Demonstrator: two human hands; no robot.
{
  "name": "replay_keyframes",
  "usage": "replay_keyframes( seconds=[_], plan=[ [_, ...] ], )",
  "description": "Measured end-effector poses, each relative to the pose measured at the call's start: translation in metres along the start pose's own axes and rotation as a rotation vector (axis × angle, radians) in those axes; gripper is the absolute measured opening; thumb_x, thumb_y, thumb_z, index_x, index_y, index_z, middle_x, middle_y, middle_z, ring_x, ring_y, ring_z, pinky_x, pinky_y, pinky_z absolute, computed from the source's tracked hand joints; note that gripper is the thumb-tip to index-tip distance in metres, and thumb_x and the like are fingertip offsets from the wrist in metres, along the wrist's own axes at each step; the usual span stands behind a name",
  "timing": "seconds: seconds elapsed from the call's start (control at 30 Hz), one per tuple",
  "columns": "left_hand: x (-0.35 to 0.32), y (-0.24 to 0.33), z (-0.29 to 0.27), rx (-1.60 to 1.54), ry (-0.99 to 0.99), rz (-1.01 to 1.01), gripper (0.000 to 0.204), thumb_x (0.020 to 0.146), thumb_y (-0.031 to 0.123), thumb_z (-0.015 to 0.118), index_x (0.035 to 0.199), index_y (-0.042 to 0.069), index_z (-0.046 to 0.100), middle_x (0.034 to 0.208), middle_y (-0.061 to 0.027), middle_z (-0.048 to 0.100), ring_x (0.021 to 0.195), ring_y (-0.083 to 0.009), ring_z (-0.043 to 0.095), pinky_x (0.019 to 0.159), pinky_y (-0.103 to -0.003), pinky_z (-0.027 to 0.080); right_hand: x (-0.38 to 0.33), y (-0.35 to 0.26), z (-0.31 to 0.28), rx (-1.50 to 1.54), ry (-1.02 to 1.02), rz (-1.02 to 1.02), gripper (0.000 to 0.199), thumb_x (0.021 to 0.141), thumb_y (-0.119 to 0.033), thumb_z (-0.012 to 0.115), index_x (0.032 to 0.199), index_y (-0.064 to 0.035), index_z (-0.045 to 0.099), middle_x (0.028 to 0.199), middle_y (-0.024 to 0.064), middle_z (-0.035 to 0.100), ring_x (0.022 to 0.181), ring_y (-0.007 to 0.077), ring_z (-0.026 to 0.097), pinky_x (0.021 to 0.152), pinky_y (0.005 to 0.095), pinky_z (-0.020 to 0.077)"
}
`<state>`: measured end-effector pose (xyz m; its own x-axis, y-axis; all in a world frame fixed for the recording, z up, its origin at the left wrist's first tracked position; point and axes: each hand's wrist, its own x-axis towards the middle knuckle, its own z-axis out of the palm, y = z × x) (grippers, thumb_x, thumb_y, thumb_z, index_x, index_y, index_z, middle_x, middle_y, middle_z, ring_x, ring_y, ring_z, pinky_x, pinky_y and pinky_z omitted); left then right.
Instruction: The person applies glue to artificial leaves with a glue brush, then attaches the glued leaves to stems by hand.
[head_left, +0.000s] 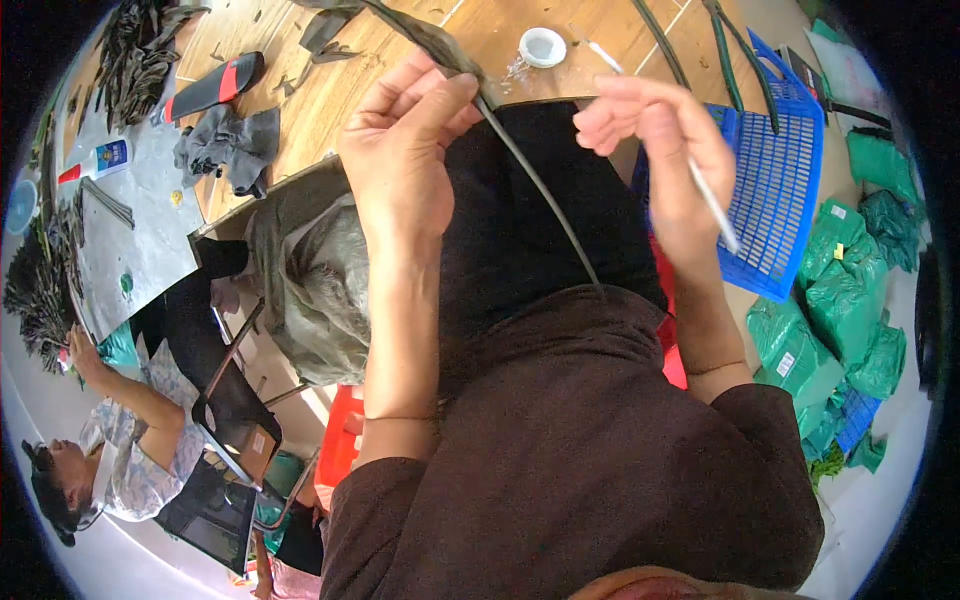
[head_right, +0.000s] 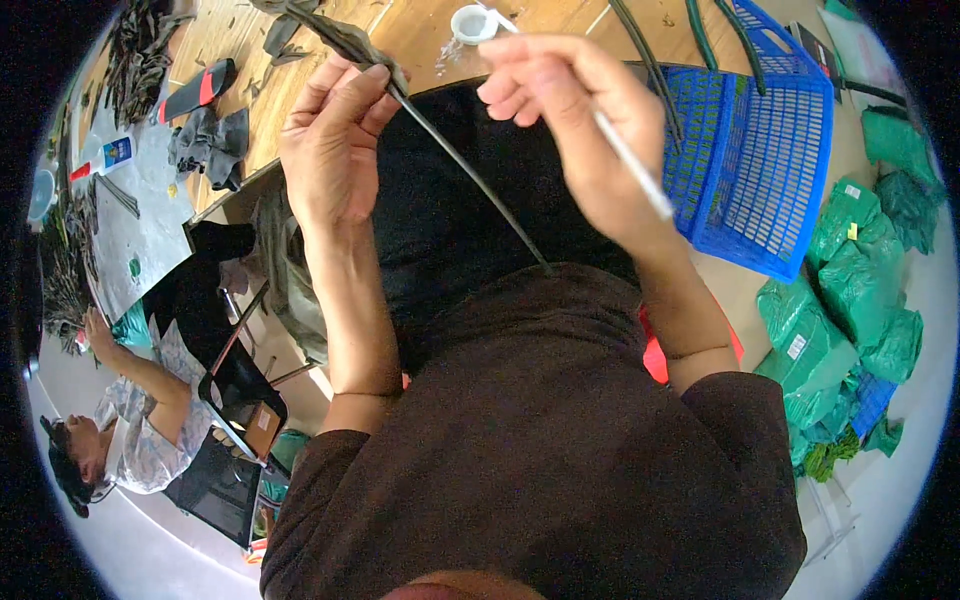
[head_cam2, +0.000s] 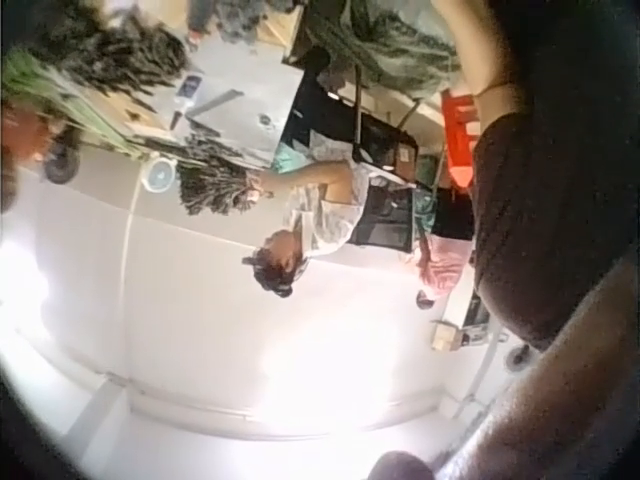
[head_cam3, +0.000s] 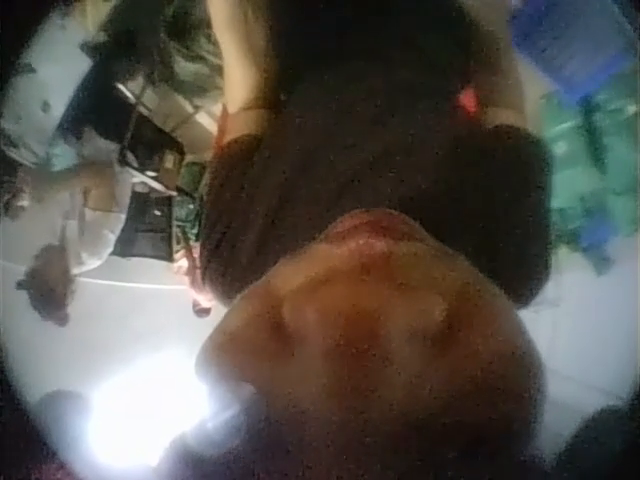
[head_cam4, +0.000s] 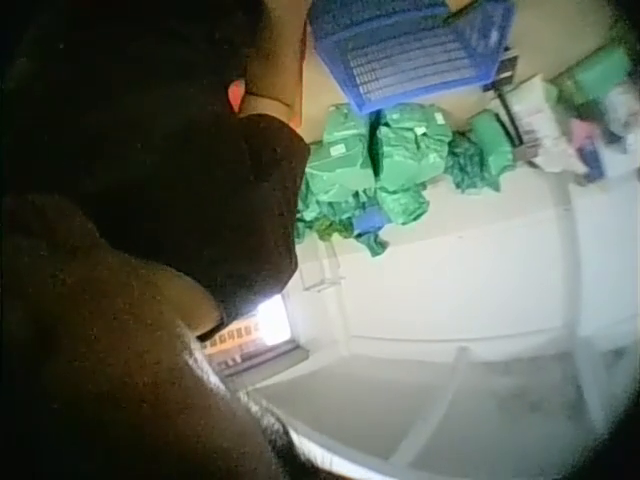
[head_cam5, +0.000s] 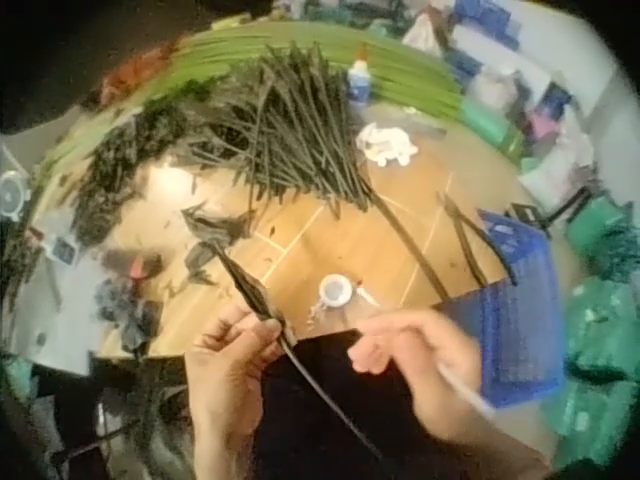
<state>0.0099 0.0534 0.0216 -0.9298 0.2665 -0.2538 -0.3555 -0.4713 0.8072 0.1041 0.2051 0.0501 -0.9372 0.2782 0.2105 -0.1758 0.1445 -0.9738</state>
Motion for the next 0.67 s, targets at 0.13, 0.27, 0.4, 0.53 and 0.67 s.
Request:
replay_keyframes(
  seconds=[0.13, 0.27, 0.4, 0.53, 0.67],
  plan=[
    [0.007, -0.003, -0.004, -0.019, -0.017, -0.003, 0.015, 0.078, -0.004, 0.057, 0.094, -0.003, 0.059, 0.084, -0.0125, 0.064, 0.077, -0.0219, 0.064, 0.066, -0.028, 0.055, 0.015, 0.014, -0.018, -0.183, -0.049, -0.029, 0.04, 0.096, -0.028, 0.033, 0.1, 0.0022, 0.059, 0.075, 0.0052, 0.057, 0.066, 0.009, 0.05, 0.061, 0.0207, 0.0401],
    [0.008, -0.006, -0.005, -0.032, 0.005, -0.015, 0.016, 0.079, -0.003, 0.056, 0.095, -0.003, 0.058, 0.085, -0.0125, 0.064, 0.078, -0.0213, 0.064, 0.068, -0.029, 0.055, 0.028, 0.021, -0.011, -0.322, 0.047, -0.011, 0.053, 0.097, -0.034, 0.028, 0.086, 0.0006, 0.067, 0.064, 0.0002, 0.048, 0.055, 0.0061, 0.039, 0.051, 0.0207, 0.0323],
    [0.01, -0.004, -0.006, -0.02, 0.007, -0.026, 0.016, 0.079, -0.003, 0.056, 0.095, -0.002, 0.058, 0.085, -0.012, 0.064, 0.078, -0.0205, 0.064, 0.067, -0.029, 0.055, 0.035, 0.03, -0.007, -0.372, 0.04, 0.072, 0.053, 0.097, -0.033, 0.027, 0.086, 0.0007, 0.066, 0.064, 0.0, 0.049, 0.056, 0.0054, 0.04, 0.051, 0.0197, 0.0323],
    [0.01, -0.003, -0.006, -0.015, -0.008, -0.032, 0.019, 0.078, -0.004, 0.057, 0.097, -0.001, 0.058, 0.085, -0.0113, 0.064, 0.078, -0.0201, 0.064, 0.067, -0.03, 0.055, 0.032, 0.028, -0.006, -0.329, 0.058, 0.032, 0.051, 0.097, -0.031, 0.027, 0.088, -0.0002, 0.066, 0.065, 0.0016, 0.05, 0.056, 0.0062, 0.041, 0.051, 0.0195, 0.0326],
    [0.01, -0.004, -0.007, -0.012, -0.037, -0.035, 0.021, 0.079, -0.003, 0.057, 0.1, -0.001, 0.057, 0.088, -0.0116, 0.064, 0.08, -0.0216, 0.064, 0.068, -0.032, 0.055, 0.022, 0.027, -0.014, 0.117, -0.02, -0.052, 0.047, 0.097, -0.034, 0.028, 0.097, -0.0037, 0.064, 0.069, 0.0052, 0.056, 0.058, 0.009, 0.047, 0.051, 0.0206, 0.0355]
  ],
)
